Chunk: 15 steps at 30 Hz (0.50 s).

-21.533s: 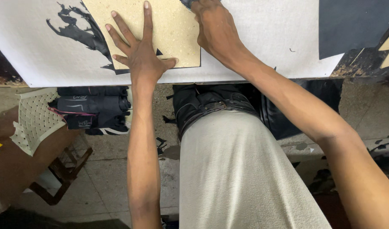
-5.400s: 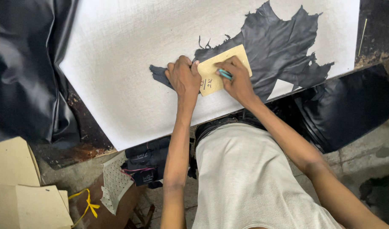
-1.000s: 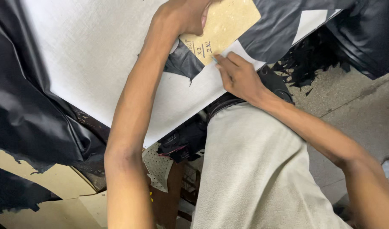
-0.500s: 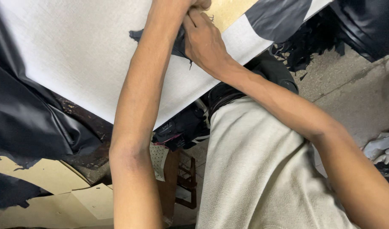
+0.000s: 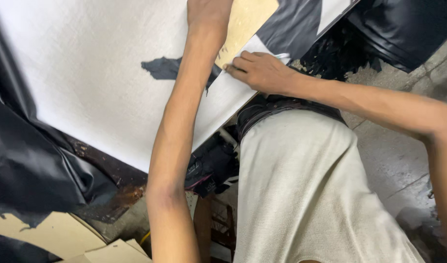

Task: The person uses a cardboard template and a light blue marker to trace shapes onto black leather laid on a white work surface. They repeatedly position the template, trace the outline, remove the template, and set aside the cut leather pieces.

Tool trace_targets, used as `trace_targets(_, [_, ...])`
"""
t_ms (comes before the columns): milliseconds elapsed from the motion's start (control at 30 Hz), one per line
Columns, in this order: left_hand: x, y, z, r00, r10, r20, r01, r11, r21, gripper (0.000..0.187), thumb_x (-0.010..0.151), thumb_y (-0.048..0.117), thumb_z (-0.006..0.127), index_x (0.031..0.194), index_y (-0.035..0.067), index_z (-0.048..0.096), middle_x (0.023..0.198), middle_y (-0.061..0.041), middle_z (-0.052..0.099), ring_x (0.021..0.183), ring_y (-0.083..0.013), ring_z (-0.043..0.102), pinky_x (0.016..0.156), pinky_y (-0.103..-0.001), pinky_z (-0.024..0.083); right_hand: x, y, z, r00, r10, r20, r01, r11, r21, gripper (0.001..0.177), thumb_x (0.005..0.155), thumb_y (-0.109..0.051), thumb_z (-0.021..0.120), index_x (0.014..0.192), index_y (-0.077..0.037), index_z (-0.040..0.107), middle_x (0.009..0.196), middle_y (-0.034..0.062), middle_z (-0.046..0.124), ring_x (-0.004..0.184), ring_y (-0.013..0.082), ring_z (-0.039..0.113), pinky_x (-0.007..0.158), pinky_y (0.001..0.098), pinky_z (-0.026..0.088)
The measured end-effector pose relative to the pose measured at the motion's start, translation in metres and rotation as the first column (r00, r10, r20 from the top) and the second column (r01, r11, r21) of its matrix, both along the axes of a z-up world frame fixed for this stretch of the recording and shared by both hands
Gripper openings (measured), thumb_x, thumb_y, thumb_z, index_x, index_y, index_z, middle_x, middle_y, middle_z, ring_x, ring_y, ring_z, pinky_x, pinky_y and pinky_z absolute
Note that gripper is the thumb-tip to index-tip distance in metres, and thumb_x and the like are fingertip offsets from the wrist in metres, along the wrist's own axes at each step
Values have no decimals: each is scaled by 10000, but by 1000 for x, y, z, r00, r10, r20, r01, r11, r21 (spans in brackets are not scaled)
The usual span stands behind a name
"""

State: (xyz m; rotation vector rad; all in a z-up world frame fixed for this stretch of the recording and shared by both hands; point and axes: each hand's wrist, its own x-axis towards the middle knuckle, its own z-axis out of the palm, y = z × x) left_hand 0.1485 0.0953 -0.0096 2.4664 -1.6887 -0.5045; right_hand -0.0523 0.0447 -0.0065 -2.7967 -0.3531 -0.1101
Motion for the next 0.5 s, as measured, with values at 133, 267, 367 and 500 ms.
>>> trace_targets(133, [-11,-3,-3,994,37,107,-30,997,-68,740,882,4,635,1506,368,475,1021,-166,684,953,-345,662,727,-447,537,20,-26,5,979,202,-18,-203,977,-66,375,869,-95,651,1243,-69,662,1135,29,619,1081,201,593,817,313,545])
trace_targets(267, [-18,-4,-1,991,83,102,-96,988,122,957,825,-74,629,1571,453,345,1085,-187,621,1011,-360,604,785,-478,525,31,-92,14,952,297,-79,-306,942,-136,417,821,-93,677,1236,-124,656,1257,3,620,1112,188,581,879,310,549])
trace_targets(367, [-34,0,6,973,107,207,-112,994,11,1013,819,-159,634,1604,422,365,1200,-190,549,1049,-334,551,855,-466,533,21,-158,19,957,223,-186,-266,932,-248,594,740,-180,734,1327,-169,646,1216,-26,615,1135,171,578,863,321,554])
trace_targets(500, [-61,1,31,962,251,104,-248,968,-46,1009,699,-94,787,1576,241,414,1279,-204,474,1120,-354,485,894,-461,483,8,-194,11,964,186,-192,-232,938,-258,574,781,-177,741,1347,-154,646,1204,-23,613,1141,176,575,730,285,556])
